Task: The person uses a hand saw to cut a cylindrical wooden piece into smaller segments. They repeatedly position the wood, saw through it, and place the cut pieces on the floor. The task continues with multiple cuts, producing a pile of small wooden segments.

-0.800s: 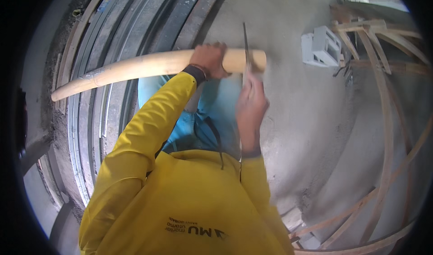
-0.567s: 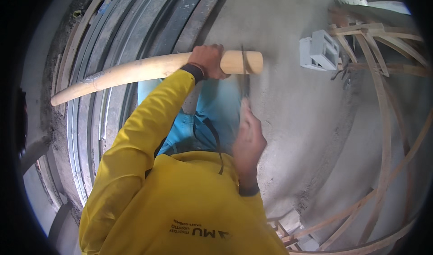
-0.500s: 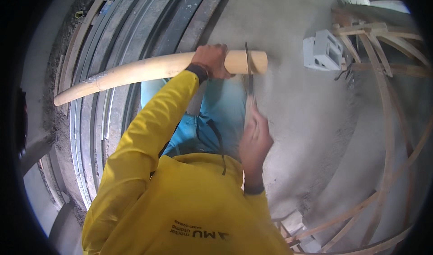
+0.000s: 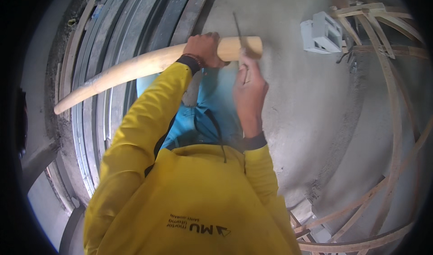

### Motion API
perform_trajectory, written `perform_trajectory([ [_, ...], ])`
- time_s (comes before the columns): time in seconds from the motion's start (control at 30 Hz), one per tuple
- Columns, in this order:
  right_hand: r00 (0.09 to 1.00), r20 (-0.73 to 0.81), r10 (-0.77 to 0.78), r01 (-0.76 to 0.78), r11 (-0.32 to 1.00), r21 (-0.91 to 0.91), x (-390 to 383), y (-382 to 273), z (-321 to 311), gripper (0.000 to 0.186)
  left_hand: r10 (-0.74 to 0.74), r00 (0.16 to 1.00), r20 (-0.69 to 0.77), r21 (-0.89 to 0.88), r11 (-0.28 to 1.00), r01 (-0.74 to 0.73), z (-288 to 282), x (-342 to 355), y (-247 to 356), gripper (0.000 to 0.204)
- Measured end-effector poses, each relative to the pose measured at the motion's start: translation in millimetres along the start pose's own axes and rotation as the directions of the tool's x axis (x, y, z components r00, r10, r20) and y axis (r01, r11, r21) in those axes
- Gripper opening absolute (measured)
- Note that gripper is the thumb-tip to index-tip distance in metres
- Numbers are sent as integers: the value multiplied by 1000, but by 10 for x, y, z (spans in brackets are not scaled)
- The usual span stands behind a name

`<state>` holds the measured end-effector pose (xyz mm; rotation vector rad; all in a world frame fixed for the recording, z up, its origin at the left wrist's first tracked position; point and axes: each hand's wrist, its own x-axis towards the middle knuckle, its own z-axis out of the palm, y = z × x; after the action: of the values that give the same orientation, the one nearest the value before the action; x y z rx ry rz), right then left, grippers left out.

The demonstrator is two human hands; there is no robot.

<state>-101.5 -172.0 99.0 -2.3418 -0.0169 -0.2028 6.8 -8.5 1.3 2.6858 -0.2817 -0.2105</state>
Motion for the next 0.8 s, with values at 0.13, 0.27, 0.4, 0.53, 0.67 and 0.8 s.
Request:
perform_trajectory([
  [0.13,996,-46,-78,83,991,109,-505,-29,-98,29,-5,999,53,5,1000,5,-146,25,-108,78],
  [0.27,993,-79,-83,94,984,152,-566,91,-128,29,-9,998,66,22,1000,7,-174,40,-11,77],
  [0.4,997,72,42,-40,999,-26,67,-99,-19,33,-4,994,111,-9,1000,5,-143,-32,-25,78],
  [0.53,991,-39,-132,136,981,136,-547,49,-120,30,14,998,67,24,1000,-15,-140,61,-191,77],
  [0.67,987,-77,-138,147,980,135,-482,148,-66,29,5,1000,-17,15,1000,-5,-49,55,-77,74],
  [0.8,999,38,-13,15,998,-56,97,12,21,32,17,1000,-8,-41,999,-17,-129,140,-75,75],
])
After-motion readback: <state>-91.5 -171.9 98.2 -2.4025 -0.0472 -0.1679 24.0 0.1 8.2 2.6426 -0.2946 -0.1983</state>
